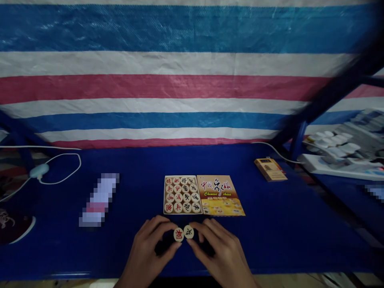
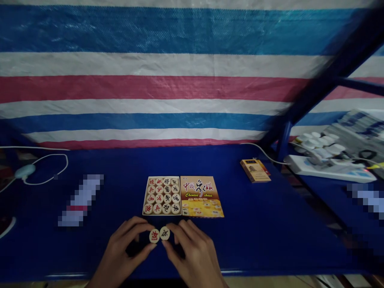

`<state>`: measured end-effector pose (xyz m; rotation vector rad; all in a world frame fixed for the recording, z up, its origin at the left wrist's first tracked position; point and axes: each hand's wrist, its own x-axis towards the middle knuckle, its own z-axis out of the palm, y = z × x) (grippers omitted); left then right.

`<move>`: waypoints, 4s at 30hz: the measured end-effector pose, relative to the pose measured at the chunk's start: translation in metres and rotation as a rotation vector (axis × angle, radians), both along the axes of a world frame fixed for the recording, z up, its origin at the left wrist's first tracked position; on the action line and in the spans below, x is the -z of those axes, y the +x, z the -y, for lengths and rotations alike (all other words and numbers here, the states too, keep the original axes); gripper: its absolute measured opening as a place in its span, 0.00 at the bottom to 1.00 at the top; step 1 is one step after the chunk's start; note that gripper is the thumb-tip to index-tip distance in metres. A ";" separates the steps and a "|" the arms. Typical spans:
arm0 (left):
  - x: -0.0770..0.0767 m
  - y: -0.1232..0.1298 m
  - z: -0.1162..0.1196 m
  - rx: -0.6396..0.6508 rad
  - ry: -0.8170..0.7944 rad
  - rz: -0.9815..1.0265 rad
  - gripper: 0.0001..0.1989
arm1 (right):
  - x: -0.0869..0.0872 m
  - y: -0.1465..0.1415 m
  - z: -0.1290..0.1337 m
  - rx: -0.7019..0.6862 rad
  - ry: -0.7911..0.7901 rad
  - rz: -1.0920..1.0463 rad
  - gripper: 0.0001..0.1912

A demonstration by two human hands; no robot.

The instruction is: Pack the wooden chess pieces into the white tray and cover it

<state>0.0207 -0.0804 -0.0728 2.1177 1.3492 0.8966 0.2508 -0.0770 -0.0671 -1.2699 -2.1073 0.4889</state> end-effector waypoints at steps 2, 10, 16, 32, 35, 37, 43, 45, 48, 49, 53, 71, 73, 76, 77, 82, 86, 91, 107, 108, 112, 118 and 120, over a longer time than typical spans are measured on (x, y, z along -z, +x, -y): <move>-0.009 0.002 -0.004 -0.004 0.002 0.097 0.14 | -0.010 0.002 -0.008 -0.006 0.056 -0.031 0.12; -0.041 -0.007 -0.100 -0.123 0.140 0.077 0.11 | -0.049 0.018 -0.106 0.027 0.239 0.094 0.10; -0.027 -0.019 -0.123 -0.174 0.164 0.048 0.09 | -0.032 0.024 -0.134 0.088 0.187 0.183 0.09; -0.010 -0.016 -0.124 -0.167 0.049 0.069 0.09 | -0.026 0.025 -0.129 0.041 0.191 0.232 0.12; -0.009 -0.015 -0.125 -0.165 0.045 0.085 0.08 | -0.023 0.024 -0.130 0.001 0.195 0.231 0.12; -0.010 -0.015 -0.126 -0.173 0.044 0.101 0.08 | -0.023 0.024 -0.131 -0.005 0.196 0.224 0.12; -0.023 -0.017 -0.108 -0.277 0.090 0.183 0.10 | -0.031 0.028 -0.115 0.113 0.213 0.123 0.14; -0.023 -0.018 -0.089 -0.331 0.100 0.223 0.10 | -0.026 0.031 -0.095 0.182 0.253 0.112 0.15; -0.013 -0.019 -0.055 -0.366 0.046 0.220 0.11 | -0.010 0.038 -0.058 0.269 0.292 0.242 0.23; -0.008 -0.019 -0.044 -0.375 0.016 0.204 0.12 | -0.004 0.041 -0.046 0.269 0.300 0.296 0.27; 0.008 -0.022 -0.021 -0.416 -0.085 0.179 0.18 | 0.009 0.054 -0.015 0.225 0.324 0.372 0.32; 0.001 -0.024 -0.031 -0.407 -0.132 0.261 0.17 | -0.020 0.013 -0.030 0.473 0.221 -0.010 0.32; 0.004 -0.025 -0.031 -0.397 -0.134 0.256 0.17 | -0.026 -0.011 -0.035 0.465 0.252 -0.043 0.34; 0.008 -0.028 -0.030 -0.372 -0.136 0.252 0.18 | -0.024 -0.045 -0.038 0.385 0.236 0.023 0.38; 0.009 -0.028 -0.030 -0.367 -0.133 0.250 0.18 | -0.022 -0.051 -0.037 0.344 0.219 0.050 0.38; 0.008 -0.025 -0.030 -0.378 -0.115 0.203 0.19 | -0.010 -0.042 -0.031 0.279 0.193 0.075 0.30; 0.004 -0.012 -0.031 -0.405 -0.076 0.108 0.22 | -0.005 -0.021 -0.030 0.232 0.150 0.055 0.25; 0.006 0.004 -0.027 -0.337 0.038 -0.103 0.21 | 0.001 -0.010 -0.027 0.153 0.103 0.088 0.22; 0.002 0.016 -0.038 -0.236 0.103 -0.325 0.26 | 0.002 0.002 -0.035 0.102 0.073 0.238 0.28; 0.002 0.015 -0.033 -0.228 0.103 -0.322 0.27 | 0.002 0.005 -0.031 0.090 0.062 0.244 0.28; 0.002 0.004 -0.021 -0.247 0.095 -0.317 0.34 | -0.003 0.018 -0.020 0.048 -0.019 0.263 0.34; 0.016 -0.011 -0.019 -0.208 0.184 -0.413 0.47 | 0.012 0.024 -0.017 0.107 0.048 0.354 0.52; 0.020 -0.011 -0.020 -0.210 0.203 -0.446 0.45 | 0.019 0.023 -0.019 0.108 0.090 0.377 0.51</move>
